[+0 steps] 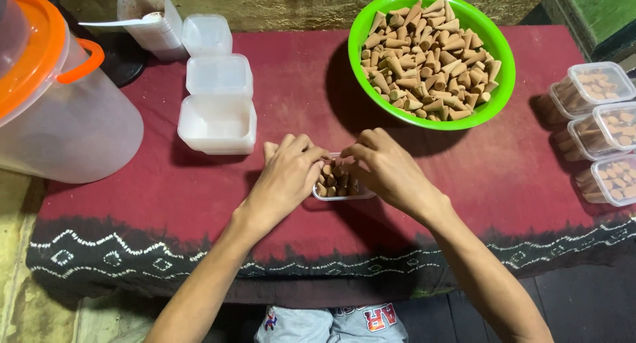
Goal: Packing incense cones from a large bowl into small plastic containers
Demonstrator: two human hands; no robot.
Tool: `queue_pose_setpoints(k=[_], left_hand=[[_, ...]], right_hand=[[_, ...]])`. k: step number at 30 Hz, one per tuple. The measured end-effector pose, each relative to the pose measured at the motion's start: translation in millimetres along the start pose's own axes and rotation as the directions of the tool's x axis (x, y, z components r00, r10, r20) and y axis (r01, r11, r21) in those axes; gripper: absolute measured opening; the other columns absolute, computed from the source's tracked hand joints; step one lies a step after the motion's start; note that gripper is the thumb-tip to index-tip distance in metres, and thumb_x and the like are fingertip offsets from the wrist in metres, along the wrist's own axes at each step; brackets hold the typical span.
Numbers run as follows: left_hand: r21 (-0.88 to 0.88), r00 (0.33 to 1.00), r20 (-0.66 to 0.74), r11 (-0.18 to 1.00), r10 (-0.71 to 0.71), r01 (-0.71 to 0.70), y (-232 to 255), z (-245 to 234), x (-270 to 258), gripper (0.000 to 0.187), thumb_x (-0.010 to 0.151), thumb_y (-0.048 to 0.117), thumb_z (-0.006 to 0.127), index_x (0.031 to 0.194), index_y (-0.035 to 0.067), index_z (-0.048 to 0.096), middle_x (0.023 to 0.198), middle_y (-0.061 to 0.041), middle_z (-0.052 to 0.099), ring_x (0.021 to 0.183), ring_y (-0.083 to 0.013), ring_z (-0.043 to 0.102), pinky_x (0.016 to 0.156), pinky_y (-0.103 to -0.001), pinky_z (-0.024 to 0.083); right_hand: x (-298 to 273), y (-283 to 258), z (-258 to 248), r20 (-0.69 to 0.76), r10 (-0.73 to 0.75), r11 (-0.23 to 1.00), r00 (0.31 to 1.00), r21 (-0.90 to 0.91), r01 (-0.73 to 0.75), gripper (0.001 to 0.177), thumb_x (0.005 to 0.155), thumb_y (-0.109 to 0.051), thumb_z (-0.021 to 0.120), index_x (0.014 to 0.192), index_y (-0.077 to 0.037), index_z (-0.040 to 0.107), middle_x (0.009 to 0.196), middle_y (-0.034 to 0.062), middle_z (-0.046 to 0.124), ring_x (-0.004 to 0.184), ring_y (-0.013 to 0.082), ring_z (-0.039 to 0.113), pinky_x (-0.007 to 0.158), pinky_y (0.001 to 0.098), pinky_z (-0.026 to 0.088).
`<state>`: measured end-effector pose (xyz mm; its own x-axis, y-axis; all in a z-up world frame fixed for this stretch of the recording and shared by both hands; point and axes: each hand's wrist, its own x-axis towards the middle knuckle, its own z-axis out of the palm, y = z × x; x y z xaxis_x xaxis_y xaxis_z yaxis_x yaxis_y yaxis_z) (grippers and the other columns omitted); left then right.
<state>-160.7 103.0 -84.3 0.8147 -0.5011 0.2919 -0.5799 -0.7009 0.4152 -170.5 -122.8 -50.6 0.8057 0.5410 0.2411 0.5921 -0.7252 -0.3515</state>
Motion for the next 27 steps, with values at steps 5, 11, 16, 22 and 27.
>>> queue_pose_setpoints(k=[5,11,16,22,27], left_hand=[[0.064,0.998,-0.040,0.997,0.039,-0.037,9,-18,-13,0.013,0.091,0.015,0.060,0.097,0.020,0.070,0.093,0.001,0.054,0.095,-0.0208,0.053,0.080,-0.040,0.038],[0.187,0.994,-0.038,0.978,0.103,-0.094,17,-13,-25,0.022,0.087,0.017,0.060,0.105,0.019,0.072,0.093,-0.001,0.049,0.093,-0.0231,0.051,0.079,-0.042,0.040],[0.242,0.991,-0.065,0.965,0.120,-0.101,15,-8,-26,0.023,0.086,0.019,0.060,0.105,0.019,0.072,0.093,-0.001,0.047,0.093,-0.0229,0.049,0.077,-0.042,0.040],[0.284,0.991,-0.048,0.953,0.127,-0.108,14,-4,-25,0.025,0.086,0.020,0.058,0.108,0.020,0.070,0.094,-0.002,0.046,0.093,-0.0242,0.048,0.077,-0.041,0.040],[0.284,0.992,-0.048,0.953,0.121,-0.103,13,-4,-24,0.020,0.086,0.019,0.058,0.102,0.020,0.069,0.093,-0.002,0.045,0.093,-0.0242,0.047,0.076,-0.041,0.039]], right_hand=[[-16,8,8,-0.062,-0.077,0.995,0.995,-0.072,0.073,0.008,0.089,-0.017,0.072,0.094,-0.011,0.069,0.092,0.0076,0.057,0.089,0.0273,0.056,0.074,0.0380,0.050],[-22,3,23,-0.141,-0.181,0.972,0.973,-0.174,0.155,0.012,0.093,-0.019,0.068,0.100,-0.011,0.075,0.090,0.0074,0.057,0.084,0.0267,0.055,0.070,0.0377,0.046],[-21,9,29,-0.165,-0.192,0.966,0.968,-0.207,0.156,0.014,0.092,-0.022,0.070,0.101,-0.012,0.075,0.089,0.0062,0.056,0.084,0.0260,0.055,0.069,0.0375,0.045],[-18,10,32,-0.130,-0.175,0.962,0.976,-0.234,0.141,0.018,0.089,-0.024,0.073,0.104,-0.012,0.076,0.087,0.0064,0.052,0.082,0.0265,0.051,0.068,0.0383,0.043],[-20,13,32,-0.104,-0.137,0.975,0.985,-0.190,0.116,0.021,0.089,-0.023,0.073,0.107,-0.012,0.074,0.089,0.0065,0.053,0.083,0.0262,0.052,0.069,0.0381,0.043]])
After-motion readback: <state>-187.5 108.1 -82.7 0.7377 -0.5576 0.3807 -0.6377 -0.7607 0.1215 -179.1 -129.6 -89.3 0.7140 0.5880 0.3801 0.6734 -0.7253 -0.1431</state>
